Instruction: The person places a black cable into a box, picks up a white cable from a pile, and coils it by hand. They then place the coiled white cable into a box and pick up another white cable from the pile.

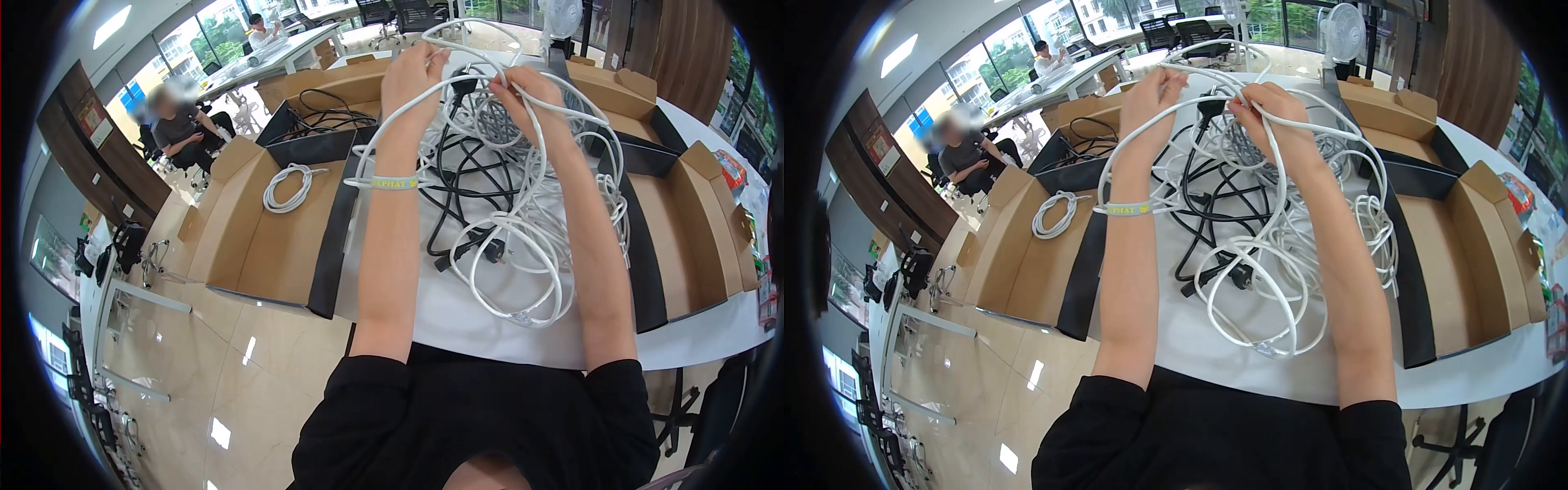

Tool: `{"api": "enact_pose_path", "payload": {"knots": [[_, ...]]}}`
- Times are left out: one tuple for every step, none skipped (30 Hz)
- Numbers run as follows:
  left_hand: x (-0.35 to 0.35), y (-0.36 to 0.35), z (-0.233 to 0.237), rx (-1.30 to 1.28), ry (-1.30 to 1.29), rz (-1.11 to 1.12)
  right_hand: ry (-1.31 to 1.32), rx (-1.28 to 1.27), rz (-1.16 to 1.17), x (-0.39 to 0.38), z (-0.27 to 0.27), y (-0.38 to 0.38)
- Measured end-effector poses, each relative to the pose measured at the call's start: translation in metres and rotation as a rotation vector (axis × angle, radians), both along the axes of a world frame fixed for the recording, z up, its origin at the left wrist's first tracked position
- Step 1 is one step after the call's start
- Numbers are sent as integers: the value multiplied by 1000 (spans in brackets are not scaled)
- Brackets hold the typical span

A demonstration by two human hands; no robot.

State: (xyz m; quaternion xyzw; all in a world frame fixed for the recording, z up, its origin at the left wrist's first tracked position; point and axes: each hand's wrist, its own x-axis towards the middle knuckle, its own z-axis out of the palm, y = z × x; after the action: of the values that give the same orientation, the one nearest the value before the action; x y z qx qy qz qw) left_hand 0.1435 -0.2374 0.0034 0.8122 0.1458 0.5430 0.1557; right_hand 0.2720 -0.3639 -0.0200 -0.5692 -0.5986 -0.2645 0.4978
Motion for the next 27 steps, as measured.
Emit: {"api": "enact_pose_path", "payload": {"knots": [[1, 2, -1, -124, 130, -2, -18, 6, -7, 1, -1, 1], [7, 6, -9, -121, 135, 5, -12, 9, -1, 1, -3, 1], [16, 14, -22, -256, 246, -51, 6, -2, 17, 2, -4, 0], [23, 24, -33, -392, 353, -107, 21, -14, 34, 2, -4, 1], [23, 27, -30, -504, 460, -246, 20, -21, 34, 1, -5, 1], [22, 28, -30, -503, 459, -243, 18, -20, 37, 1, -6, 2], [21, 27, -31, -584, 406, -277, 29, -25, 33, 1, -7, 3], [19, 23, -30, -664, 353, -312, 39, -31, 30, 2, -8, 3], [12, 18, -23, -713, 393, -346, 39, -32, 30, 2, -8, 4], [9, 20, -23, -716, 394, -346, 82, -37, 51, 2, -8, 4], [8, 23, -23, -760, 457, -436, 126, -43, 71, 2, -9, 4], [8, 25, -23, -804, 520, -526, 128, -46, 71, 2, -9, 4], [9, 25, -24, -801, 551, -508, 128, -41, 69, 3, -10, 5], [9, 26, -25, -801, 549, -507, 126, -34, 67, 3, -10, 5], [8, 26, -26, -858, 473, -542, 124, -34, 69, 4, -10, 4], [8, 26, -27, -912, 395, -576, 141, -48, 57, 5, -10, 3], [7, 26, -26, -911, 392, -576, 158, -63, 44, 5, -10, 2], [6, 26, -26, -949, 340, -620, 156, -63, 45, 6, -9, 3], [5, 26, -27, -987, 288, -664, 133, -50, 43, 6, -9, 3], [3, 24, -25, -988, 288, -663, 112, -38, 42, 6, -9, 3], [0, 24, -23, -979, 300, -720, 113, -38, 41, 5, -10, 3], [-3, 22, -21, -969, 311, -778, 141, -58, 50, 4, -10, 3], [-3, 23, -23, -968, 312, -778, 169, -76, 59, 3, -10, 2], [-3, 24, -25, -965, 337, -750, 169, -75, 59, 1, -10, 2], [-3, 26, -26, -957, 360, -723, 148, -40, 55, 0, -10, 1], [-2, 28, -29, -947, 359, -722, 126, -1, 52, -2, -9, 1], [1, 29, -29, -946, 314, -687, 109, 19, 55, 0, -5, 3]]}}
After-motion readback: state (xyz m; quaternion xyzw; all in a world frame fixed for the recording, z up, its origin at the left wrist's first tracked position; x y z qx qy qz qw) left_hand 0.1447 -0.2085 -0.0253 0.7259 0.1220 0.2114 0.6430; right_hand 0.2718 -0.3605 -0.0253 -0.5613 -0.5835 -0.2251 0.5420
